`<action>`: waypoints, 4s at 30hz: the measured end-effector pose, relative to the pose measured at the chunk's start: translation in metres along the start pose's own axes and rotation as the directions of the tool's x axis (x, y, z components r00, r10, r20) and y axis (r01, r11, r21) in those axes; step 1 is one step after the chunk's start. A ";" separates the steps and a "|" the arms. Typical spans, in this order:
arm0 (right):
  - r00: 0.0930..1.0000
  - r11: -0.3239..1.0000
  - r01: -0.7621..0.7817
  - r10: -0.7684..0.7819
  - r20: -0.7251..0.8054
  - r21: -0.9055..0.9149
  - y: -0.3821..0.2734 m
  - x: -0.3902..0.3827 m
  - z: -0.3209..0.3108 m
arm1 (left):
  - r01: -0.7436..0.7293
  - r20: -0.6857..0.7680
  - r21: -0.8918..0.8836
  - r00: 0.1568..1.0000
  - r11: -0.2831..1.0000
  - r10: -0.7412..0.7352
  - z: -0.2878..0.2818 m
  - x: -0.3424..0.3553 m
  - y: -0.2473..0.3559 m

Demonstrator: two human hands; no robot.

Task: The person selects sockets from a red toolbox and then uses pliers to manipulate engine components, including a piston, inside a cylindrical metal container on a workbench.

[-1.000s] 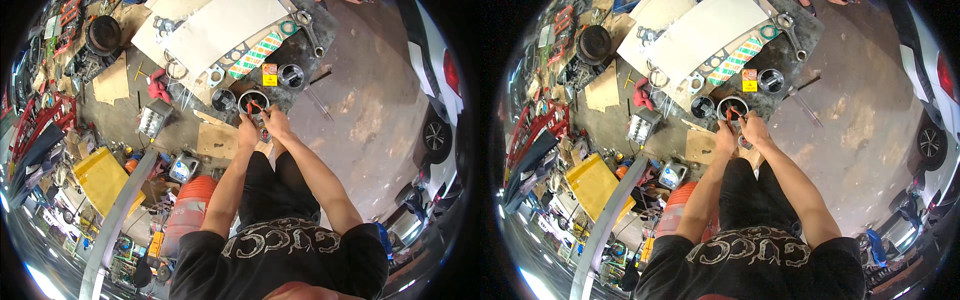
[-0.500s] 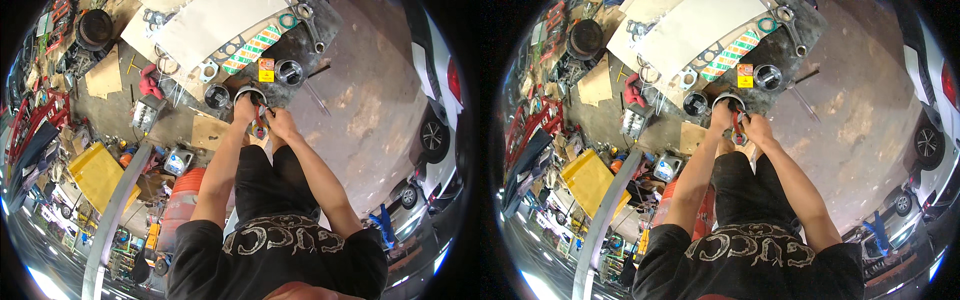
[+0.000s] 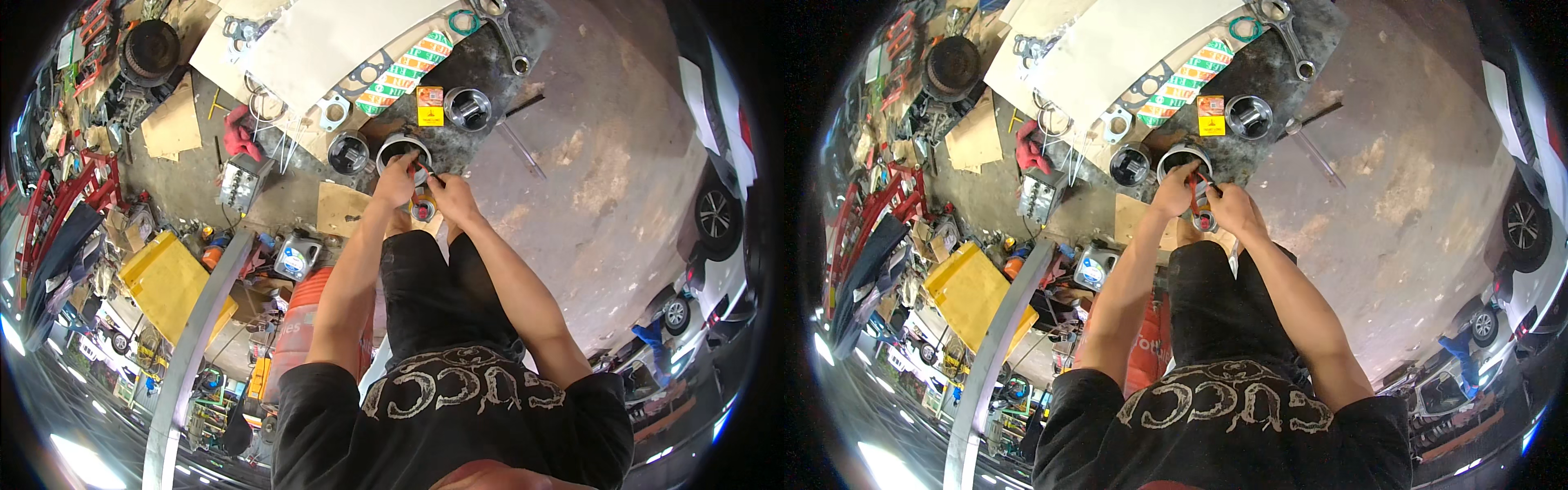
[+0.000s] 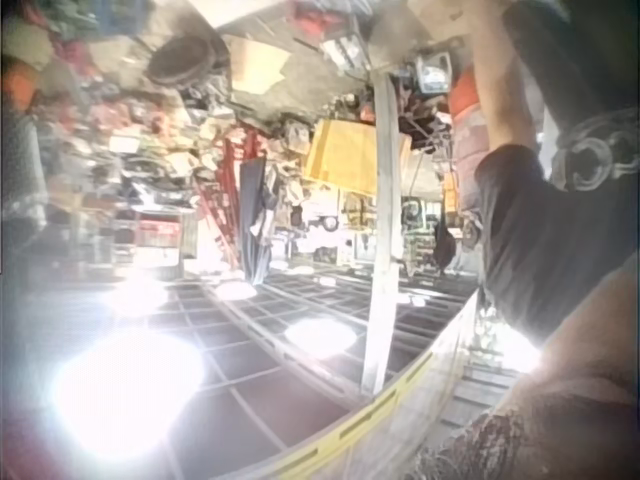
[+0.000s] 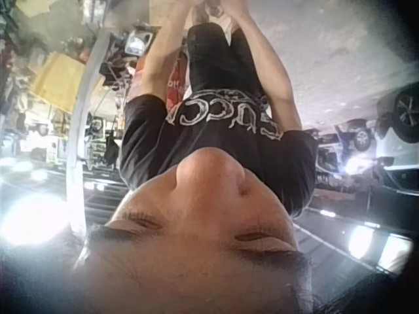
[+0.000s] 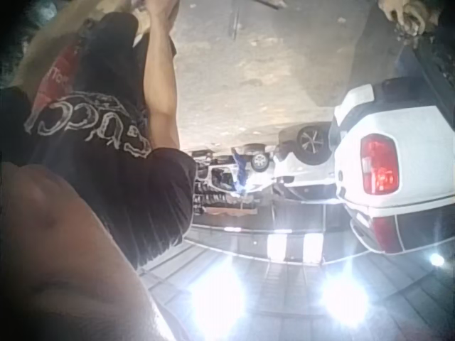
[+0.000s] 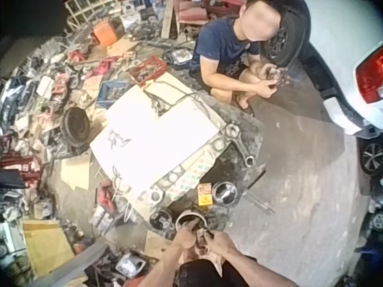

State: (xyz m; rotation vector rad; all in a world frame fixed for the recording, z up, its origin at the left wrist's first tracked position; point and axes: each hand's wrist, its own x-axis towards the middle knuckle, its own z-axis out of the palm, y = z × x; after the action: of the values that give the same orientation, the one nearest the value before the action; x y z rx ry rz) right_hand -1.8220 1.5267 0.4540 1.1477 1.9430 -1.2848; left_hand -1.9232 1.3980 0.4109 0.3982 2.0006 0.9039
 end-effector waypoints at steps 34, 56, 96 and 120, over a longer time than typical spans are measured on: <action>0.987 0.992 -0.088 0.074 0.141 0.092 -0.051 -0.017 0.000 | 0.264 -0.030 -0.512 0.946 0.817 -0.324 0.002 0.023 -0.037; 0.996 0.945 0.085 -0.075 0.043 -0.317 -0.025 -0.022 0.030 | 0.094 0.041 0.163 0.994 0.982 -0.102 -0.018 -0.011 0.017; 0.941 0.910 0.339 -0.329 0.083 -0.240 0.003 -0.043 0.000 | 0.222 -0.203 -0.725 0.835 0.652 -0.511 0.037 -0.077 0.027; 0.880 0.803 -0.270 -0.019 0.476 0.532 -0.037 -0.083 -0.030 | 0.023 -0.242 -0.850 0.871 0.527 -0.428 0.024 -0.126 0.089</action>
State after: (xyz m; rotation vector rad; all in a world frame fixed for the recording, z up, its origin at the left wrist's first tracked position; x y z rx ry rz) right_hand -1.8129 1.5180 0.5492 1.0804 1.1151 -1.9483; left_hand -1.8381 1.3968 0.5419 -0.6720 1.6492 1.7363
